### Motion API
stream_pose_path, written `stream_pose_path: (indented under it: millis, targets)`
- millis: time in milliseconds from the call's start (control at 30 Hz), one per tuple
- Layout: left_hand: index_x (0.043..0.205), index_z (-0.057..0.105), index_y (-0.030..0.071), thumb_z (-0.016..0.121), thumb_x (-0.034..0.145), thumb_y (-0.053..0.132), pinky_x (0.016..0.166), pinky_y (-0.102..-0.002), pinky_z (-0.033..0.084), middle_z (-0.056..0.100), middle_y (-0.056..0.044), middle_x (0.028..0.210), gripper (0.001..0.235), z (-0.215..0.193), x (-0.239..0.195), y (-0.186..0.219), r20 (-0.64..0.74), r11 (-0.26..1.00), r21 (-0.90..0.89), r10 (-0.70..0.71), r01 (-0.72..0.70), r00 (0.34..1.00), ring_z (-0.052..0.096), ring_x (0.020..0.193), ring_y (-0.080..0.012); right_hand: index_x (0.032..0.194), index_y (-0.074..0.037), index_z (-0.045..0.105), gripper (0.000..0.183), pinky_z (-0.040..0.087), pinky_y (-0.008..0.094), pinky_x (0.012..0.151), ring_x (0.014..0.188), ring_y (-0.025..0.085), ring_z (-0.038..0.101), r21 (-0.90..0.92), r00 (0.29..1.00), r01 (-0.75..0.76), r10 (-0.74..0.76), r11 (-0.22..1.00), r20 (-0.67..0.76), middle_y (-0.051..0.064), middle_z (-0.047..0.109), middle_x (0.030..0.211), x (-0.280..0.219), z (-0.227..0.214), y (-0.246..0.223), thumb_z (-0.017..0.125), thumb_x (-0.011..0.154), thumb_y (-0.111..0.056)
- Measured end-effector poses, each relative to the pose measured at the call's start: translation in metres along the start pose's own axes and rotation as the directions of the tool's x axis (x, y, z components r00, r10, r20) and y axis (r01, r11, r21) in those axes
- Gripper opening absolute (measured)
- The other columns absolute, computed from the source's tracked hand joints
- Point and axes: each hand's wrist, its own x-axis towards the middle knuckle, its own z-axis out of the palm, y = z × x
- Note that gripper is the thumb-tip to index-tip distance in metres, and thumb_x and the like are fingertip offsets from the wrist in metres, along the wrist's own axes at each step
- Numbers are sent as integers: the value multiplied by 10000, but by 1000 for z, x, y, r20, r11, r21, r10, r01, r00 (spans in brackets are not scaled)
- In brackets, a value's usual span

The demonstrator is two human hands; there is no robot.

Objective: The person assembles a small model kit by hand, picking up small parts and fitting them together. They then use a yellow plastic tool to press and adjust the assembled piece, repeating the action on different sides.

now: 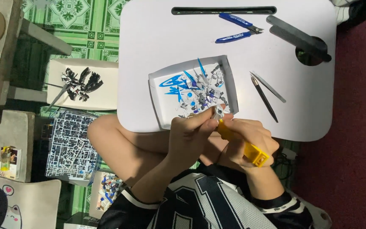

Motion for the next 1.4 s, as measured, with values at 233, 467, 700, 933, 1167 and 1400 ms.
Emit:
stream_pose_path:
  millis: [233, 467, 700, 933, 1167, 1400]
  targets:
    - [1149, 669, 48, 577, 938, 232, 516, -250, 535, 710, -158, 680, 295, 5, -4, -1, -63, 996, 72, 48, -44, 997, 672, 704, -205, 776, 114, 644, 303, 440, 254, 378, 333, 165, 509, -63, 970, -33, 17, 997, -243, 125, 592, 530, -15, 10, 7, 489, 886, -122]
    - [1117, 671, 0, 634, 908, 215, 428, -137, 355, 643, -140, 530, 302, 5, -1, 8, -114, 982, 137, 148, -132, 982, 620, 548, -103, 770, 51, 653, 311, 462, 247, 416, 367, 182, 542, -126, 944, -178, 133, 976, -303, 136, 620, 574, -22, 9, 5, 503, 899, -190]
    - [1088, 680, -11, 668, 884, 197, 377, -129, 333, 559, -84, 428, 292, 4, 3, 8, -104, 958, 230, 198, -170, 975, 456, 279, -108, 763, 85, 654, 238, 470, 291, 406, 357, 200, 544, -99, 981, 16, -35, 995, -190, 138, 613, 542, -13, 4, 14, 549, 851, -109]
    - [1069, 687, -3, 684, 865, 158, 372, -167, 389, 645, -115, 534, 260, 1, 4, -5, -86, 960, 163, 244, -228, 966, 614, 396, -228, 761, 75, 664, 190, 490, 336, 439, 403, 241, 573, -55, 994, 57, -62, 997, -94, 142, 624, 562, -15, -4, 17, 570, 849, -65]
    - [1044, 687, -29, 685, 867, 163, 402, -197, 449, 668, -116, 571, 261, 1, -1, 2, -70, 969, 127, 221, -211, 973, 654, 453, -233, 810, 88, 657, 240, 486, 284, 431, 391, 193, 564, -14, 976, -30, 26, 999, -215, 147, 627, 608, -26, -2, 20, 548, 867, -118]
    - [1099, 672, -13, 669, 883, 178, 459, -234, 493, 698, -114, 670, 288, 0, 1, -2, -70, 958, 169, 246, -232, 967, 695, 603, -272, 781, 86, 664, 234, 461, 264, 388, 344, 192, 528, -60, 973, -135, 122, 989, -194, 135, 594, 526, -26, -3, 18, 539, 848, -100]
